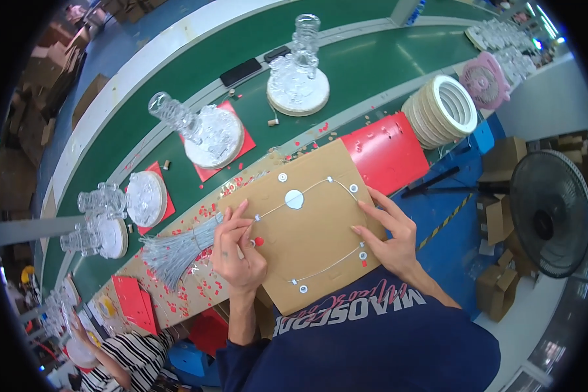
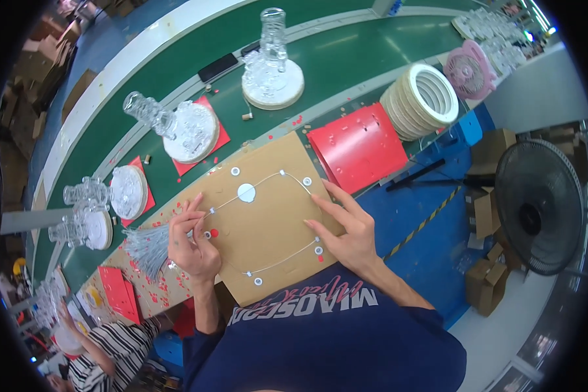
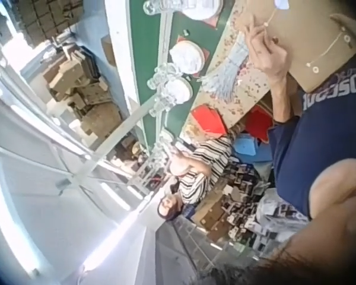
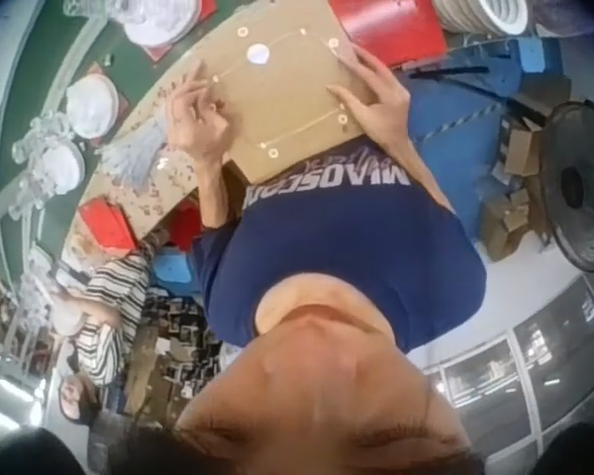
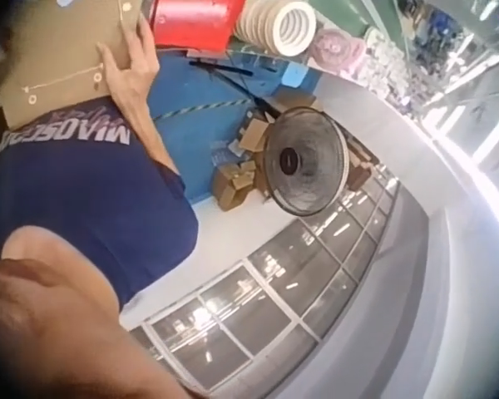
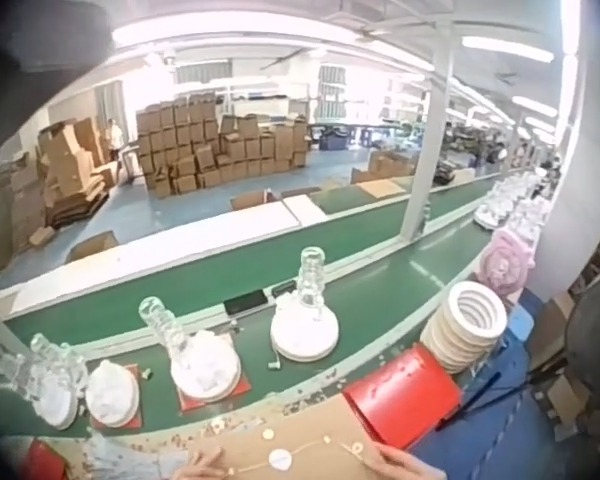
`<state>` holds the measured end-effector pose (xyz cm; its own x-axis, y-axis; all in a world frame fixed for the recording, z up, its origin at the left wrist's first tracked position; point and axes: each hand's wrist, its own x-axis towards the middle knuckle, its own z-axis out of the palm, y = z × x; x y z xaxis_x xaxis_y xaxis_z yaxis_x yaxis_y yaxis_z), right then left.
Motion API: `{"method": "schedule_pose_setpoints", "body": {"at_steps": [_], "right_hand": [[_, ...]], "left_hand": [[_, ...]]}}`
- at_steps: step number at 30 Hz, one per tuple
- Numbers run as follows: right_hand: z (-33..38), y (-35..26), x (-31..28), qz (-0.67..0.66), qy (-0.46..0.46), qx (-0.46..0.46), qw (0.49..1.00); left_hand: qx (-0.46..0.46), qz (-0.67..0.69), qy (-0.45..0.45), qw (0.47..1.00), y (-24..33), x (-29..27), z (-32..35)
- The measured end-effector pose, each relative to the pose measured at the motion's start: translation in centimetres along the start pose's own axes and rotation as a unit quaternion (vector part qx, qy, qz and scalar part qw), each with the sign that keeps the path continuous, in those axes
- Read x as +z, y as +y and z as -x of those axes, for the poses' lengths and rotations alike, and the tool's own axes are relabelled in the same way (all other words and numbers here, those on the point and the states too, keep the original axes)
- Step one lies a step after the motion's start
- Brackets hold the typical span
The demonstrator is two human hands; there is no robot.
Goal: Assembling circular LED light fixtures by attaching components and cardboard templates on an assembly line.
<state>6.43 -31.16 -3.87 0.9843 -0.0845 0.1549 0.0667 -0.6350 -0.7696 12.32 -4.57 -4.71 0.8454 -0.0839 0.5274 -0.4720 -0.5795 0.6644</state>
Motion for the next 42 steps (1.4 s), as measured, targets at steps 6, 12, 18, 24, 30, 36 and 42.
{"method": "schedule_pose_setpoints", "body": {"at_steps": [6, 12, 18, 24, 30, 36, 42], "right_hand": [[-0.8, -0.7, 0.0, -0.011, -0.041, -0.014, 0.999], [0.1, 0.9, -1.1, -0.100, -0.068, 0.021, 0.992], [0.4, 0.7, -0.7, -0.044, -0.054, -0.044, 0.997], [-2.7, 1.2, -3.4, 0.057, -0.121, -0.092, 0.987], [-11.8, -2.3, 4.2, 0.040, -0.216, -0.383, 0.897], [-13.0, -3.1, 8.1, 0.104, -0.245, -0.328, 0.907], [-13.8, -4.1, 8.6, 0.276, -0.140, -0.147, 0.940]], "left_hand": [[0.010, 0.025, 0.029, 0.999, 0.0, 0.4, 0.7], [0.024, 0.028, 0.043, 0.998, 0.1, 0.4, 1.4], [0.041, 0.040, 0.032, 0.998, 0.1, 0.4, 1.6], [0.073, 0.022, -0.001, 0.997, 0.6, 0.3, 1.4], [0.135, -0.007, -0.070, 0.988, 1.4, 0.3, 0.0], [0.106, -0.099, -0.019, 0.989, 4.5, -2.7, 0.6], [-0.158, -0.156, -0.002, 0.975, 3.3, 1.9, -1.6]]}}
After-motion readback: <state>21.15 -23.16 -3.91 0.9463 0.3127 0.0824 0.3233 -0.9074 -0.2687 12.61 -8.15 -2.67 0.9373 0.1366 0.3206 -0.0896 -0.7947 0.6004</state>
